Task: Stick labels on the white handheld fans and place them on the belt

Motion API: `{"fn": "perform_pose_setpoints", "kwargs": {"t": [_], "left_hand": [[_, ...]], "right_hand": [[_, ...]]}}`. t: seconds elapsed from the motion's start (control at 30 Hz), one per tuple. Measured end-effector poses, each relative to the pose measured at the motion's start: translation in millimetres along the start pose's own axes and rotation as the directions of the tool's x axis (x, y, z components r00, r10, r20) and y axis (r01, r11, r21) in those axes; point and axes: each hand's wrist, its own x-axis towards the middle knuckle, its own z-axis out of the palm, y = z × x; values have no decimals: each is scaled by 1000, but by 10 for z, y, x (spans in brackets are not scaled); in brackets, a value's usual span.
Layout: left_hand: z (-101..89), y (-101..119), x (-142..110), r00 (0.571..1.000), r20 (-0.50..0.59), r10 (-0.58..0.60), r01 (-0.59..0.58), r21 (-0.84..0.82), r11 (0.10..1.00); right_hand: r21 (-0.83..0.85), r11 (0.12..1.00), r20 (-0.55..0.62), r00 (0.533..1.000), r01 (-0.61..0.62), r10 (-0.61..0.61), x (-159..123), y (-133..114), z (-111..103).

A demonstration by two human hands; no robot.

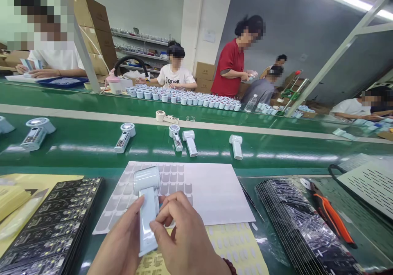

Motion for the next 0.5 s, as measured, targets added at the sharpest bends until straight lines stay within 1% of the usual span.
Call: {"fn": "perform_pose_setpoints", "kwargs": {"t": [0.07, 0.13, 0.17, 0.2, 0.23, 0.27, 0.3, 0.33, 0.37, 0.4, 0.43, 0.47, 0.5], "left_hand": [[15, 12, 46, 1000, 8, 11, -11, 31, 999], [61, 69, 111, 999, 46, -3, -1, 85, 996], [97, 117, 155, 998, 68, -10, 2, 121, 993], [143, 179, 211, 996, 94, 0, -15, 161, 987], [197, 252, 281, 992, 118, 33, -57, 204, 977], [259, 332, 367, 988, 132, 80, -111, 246, 963], [329, 416, 469, 982, 139, 125, -161, 288, 944], [405, 499, 586, 975, 146, 169, -208, 326, 922], [485, 579, 714, 969, 145, 198, -237, 353, 905], [566, 652, 850, 966, 143, 215, -254, 368, 895], [646, 716, 988, 963, 137, 230, -265, 374, 889], [721, 771, 1123, 961, 130, 246, -277, 375, 885], [791, 816, 1252, 956, 123, 268, -294, 369, 882]], "right_hand": [[120, 992, -74, 997, 35, -26, 45, 42, -25], [256, 966, -139, 990, 38, -2, 124, 99, -110], [275, 961, -170, 985, 31, 17, 172, 135, -173], [241, 970, -199, 979, 18, 32, 223, 179, -244], [145, 989, -227, 973, -2, 35, 271, 231, -318], [-4, 999, -245, 969, -32, 30, 315, 289, -386], [-183, 981, -245, 969, -70, 24, 351, 353, -445], [-365, 925, -228, 973, -106, 22, 378, 421, -488], [-521, 844, -197, 980, -128, 28, 399, 488, -513], [-635, 761, -166, 986, -133, 34, 413, 554, -522], [-708, 695, -143, 989, -127, 35, 425, 615, -516], [-746, 655, -129, 991, -117, 31, 436, 672, -499], [-762, 638, -123, 992, -107, 20, 448, 724, -475]]}}
